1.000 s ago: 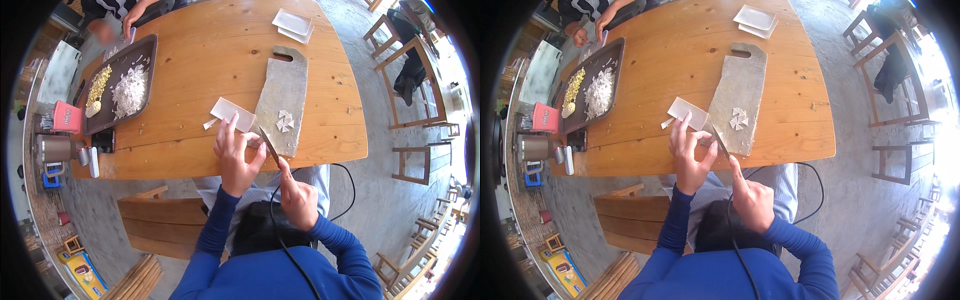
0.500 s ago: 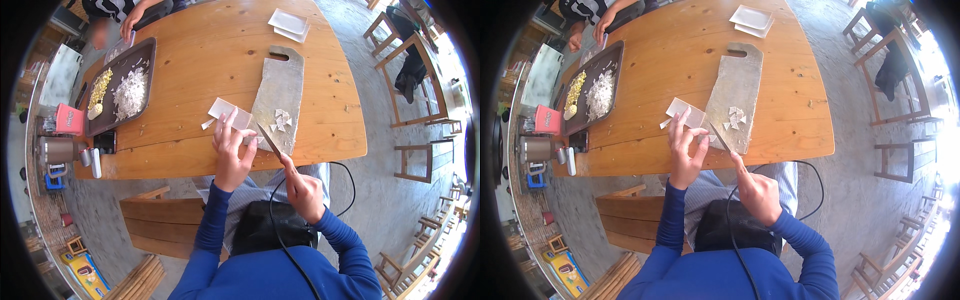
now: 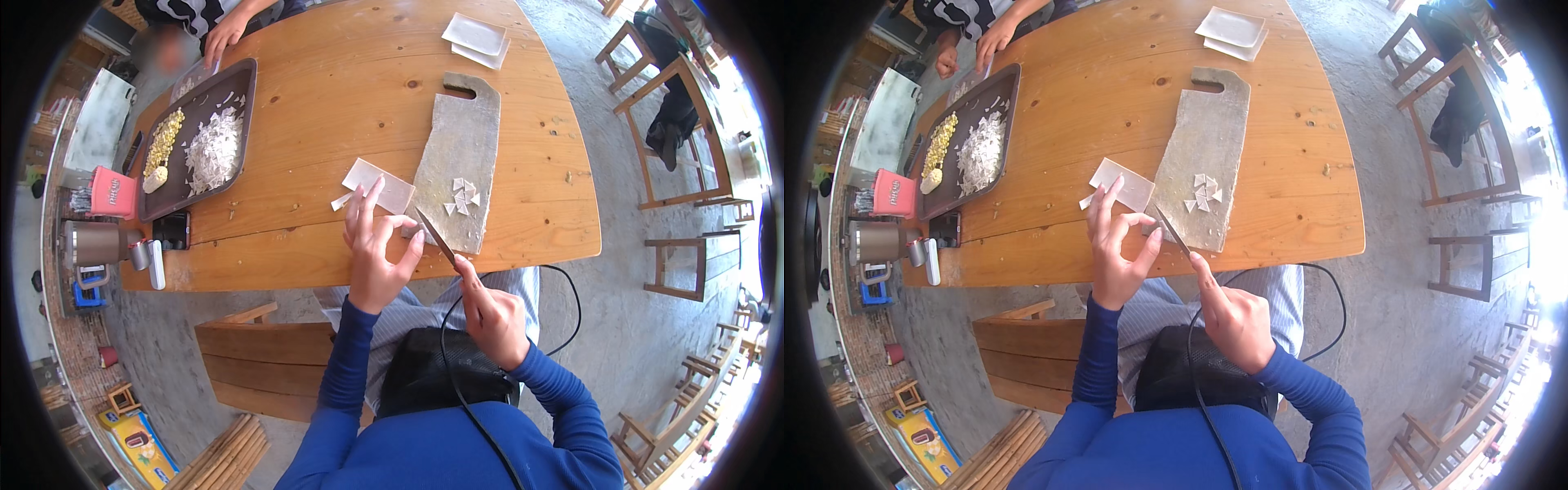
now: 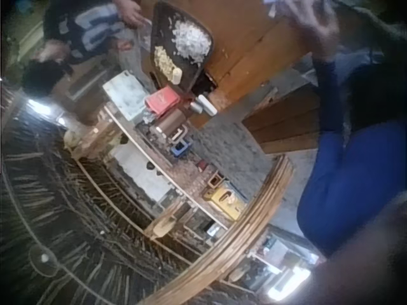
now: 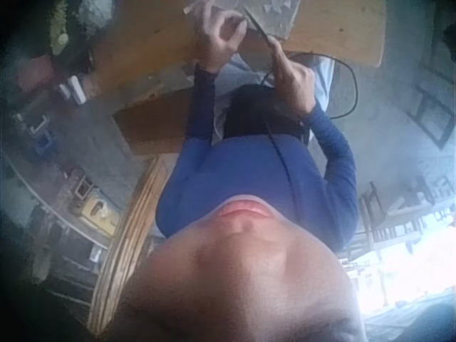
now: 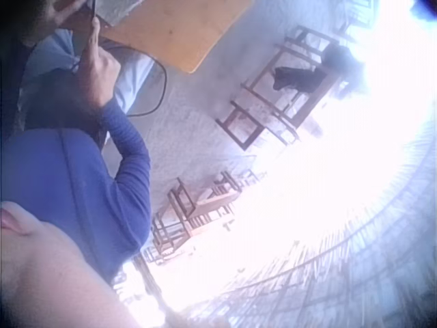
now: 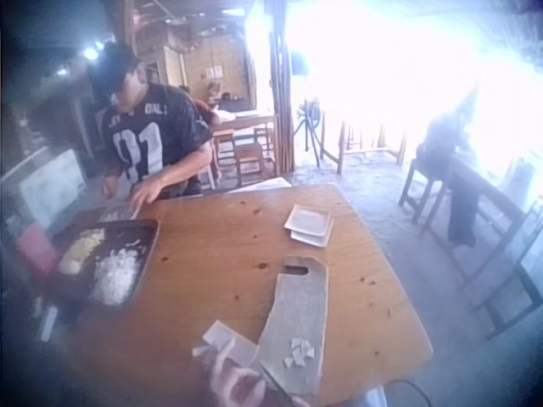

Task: The person cuts a white plastic sheet into small triangular pieces using a knife on a wooden cutting board. They repeatedly pick up the plastic, cut it, and place the pieces into a tray.

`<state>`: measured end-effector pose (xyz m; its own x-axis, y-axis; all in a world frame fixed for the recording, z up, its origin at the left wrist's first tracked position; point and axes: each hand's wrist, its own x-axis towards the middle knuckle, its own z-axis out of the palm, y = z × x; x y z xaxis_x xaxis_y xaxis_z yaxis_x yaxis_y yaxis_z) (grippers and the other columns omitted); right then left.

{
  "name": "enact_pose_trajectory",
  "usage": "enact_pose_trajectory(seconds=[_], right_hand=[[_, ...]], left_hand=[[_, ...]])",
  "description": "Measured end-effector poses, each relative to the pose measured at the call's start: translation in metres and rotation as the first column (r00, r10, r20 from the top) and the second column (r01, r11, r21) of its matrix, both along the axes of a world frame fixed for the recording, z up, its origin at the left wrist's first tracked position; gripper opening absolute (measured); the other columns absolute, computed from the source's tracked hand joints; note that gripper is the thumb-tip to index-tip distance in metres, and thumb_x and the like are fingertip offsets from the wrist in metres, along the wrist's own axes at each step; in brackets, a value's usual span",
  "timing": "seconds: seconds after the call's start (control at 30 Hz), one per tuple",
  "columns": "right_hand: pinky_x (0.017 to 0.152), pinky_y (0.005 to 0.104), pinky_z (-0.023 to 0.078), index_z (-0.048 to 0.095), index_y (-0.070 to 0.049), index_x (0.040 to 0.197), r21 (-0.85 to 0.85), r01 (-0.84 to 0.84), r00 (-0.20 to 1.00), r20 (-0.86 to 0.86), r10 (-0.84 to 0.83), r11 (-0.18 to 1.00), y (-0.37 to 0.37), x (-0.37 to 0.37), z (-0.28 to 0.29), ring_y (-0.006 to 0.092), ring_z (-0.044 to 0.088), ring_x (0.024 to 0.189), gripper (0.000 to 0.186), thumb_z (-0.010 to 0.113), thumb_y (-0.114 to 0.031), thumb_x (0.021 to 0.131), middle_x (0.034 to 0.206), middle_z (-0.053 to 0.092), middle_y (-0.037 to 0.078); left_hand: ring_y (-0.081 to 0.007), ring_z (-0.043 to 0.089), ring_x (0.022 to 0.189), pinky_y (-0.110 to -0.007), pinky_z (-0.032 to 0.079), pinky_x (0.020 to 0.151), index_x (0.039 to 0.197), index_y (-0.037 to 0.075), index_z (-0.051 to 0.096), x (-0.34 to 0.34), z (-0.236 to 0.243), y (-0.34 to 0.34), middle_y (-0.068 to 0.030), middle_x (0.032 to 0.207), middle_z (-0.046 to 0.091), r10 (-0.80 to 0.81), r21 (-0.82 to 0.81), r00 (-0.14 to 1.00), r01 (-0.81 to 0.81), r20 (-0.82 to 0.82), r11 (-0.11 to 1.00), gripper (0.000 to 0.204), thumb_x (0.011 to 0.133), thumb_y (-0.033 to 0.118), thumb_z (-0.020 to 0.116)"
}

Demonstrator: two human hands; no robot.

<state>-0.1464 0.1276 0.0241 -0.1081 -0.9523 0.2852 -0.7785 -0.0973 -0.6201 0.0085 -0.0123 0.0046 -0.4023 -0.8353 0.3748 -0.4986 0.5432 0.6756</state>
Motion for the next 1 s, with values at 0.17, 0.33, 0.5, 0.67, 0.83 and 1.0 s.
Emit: enact_pose_trajectory(seconds=[0.17, 0.33, 0.5, 0.67, 0.83, 1.0], right_hand=[[0.044, 0.0349, 0.044, 0.049, -0.003, 0.144, 0.009, -0.010, 1.000, -0.020, 0.010, 1.000, 0.000, -0.001, 0.001, 0.0174, 0.054, 0.043, 0.067, 0.061, 0.005, 0.079, 0.052, 0.047, 0.004], [0.043, 0.0352, 0.044, 0.049, -0.003, 0.144, 0.031, -0.014, 0.999, -0.049, 0.015, 0.999, 0.000, -0.001, 0.002, 0.0175, 0.053, 0.043, 0.068, 0.061, 0.004, 0.077, 0.051, 0.047, 0.004], [0.043, 0.0356, 0.044, 0.050, -0.005, 0.144, 0.071, -0.013, 0.994, -0.103, 0.021, 0.997, -0.001, -0.002, 0.008, 0.0174, 0.054, 0.043, 0.072, 0.061, 0.004, 0.073, 0.051, 0.047, 0.003], [0.044, 0.0355, 0.046, 0.047, -0.007, 0.147, 0.130, -0.015, 0.969, -0.244, 0.046, 0.991, -0.004, -0.001, 0.011, 0.0179, 0.055, 0.044, 0.079, 0.061, 0.000, 0.070, 0.051, 0.048, 0.002], [0.044, 0.0358, 0.047, 0.045, -0.008, 0.149, 0.125, -0.013, 0.965, -0.257, 0.045, 0.992, -0.011, 0.001, 0.006, 0.0186, 0.057, 0.045, 0.081, 0.061, -0.001, 0.069, 0.052, 0.052, 0.003], [0.043, 0.0359, 0.045, 0.045, -0.008, 0.148, 0.200, 0.009, 0.956, -0.289, 0.050, 0.980, 0.003, 0.002, 0.023, 0.0195, 0.057, 0.044, 0.080, 0.060, -0.001, 0.069, 0.050, 0.051, 0.003]], left_hand=[[-0.0408, 0.026, 0.145, -0.053, 0.020, 0.115, 0.089, 0.011, 0.068, 0.000, 0.001, 0.000, -0.0140, 0.155, 0.039, 0.011, -0.006, 1.000, -0.011, 0.018, 1.000, 0.012, 0.080, 0.018, 0.074], [-0.0412, 0.027, 0.145, -0.054, 0.022, 0.116, 0.087, 0.010, 0.069, -0.001, 0.003, 0.000, -0.0165, 0.153, 0.041, 0.022, -0.009, 0.999, -0.021, 0.033, 1.000, 0.011, 0.079, 0.016, 0.074], [-0.0410, 0.027, 0.145, -0.054, 0.022, 0.116, 0.087, 0.010, 0.069, -0.001, 0.004, 0.001, -0.0159, 0.153, 0.041, 0.027, 0.001, 0.999, -0.028, 0.038, 1.000, 0.011, 0.079, 0.016, 0.074], [-0.0413, 0.026, 0.145, -0.054, 0.021, 0.115, 0.086, 0.011, 0.069, -0.003, 0.001, 0.001, -0.0134, 0.155, 0.039, 0.024, 0.019, 0.999, -0.024, 0.035, 1.000, 0.012, 0.078, 0.018, 0.075], [-0.0424, 0.027, 0.144, -0.055, 0.022, 0.116, 0.086, 0.010, 0.069, -0.002, 0.001, -0.001, -0.0149, 0.154, 0.040, 0.025, 0.018, 1.000, -0.026, 0.009, 1.000, 0.012, 0.078, 0.017, 0.075], [-0.0424, 0.028, 0.144, -0.054, 0.023, 0.116, 0.088, 0.010, 0.069, 0.000, -0.001, -0.002, -0.0167, 0.153, 0.041, 0.034, 0.024, 0.999, -0.033, -0.009, 0.999, 0.012, 0.079, 0.017, 0.075]])
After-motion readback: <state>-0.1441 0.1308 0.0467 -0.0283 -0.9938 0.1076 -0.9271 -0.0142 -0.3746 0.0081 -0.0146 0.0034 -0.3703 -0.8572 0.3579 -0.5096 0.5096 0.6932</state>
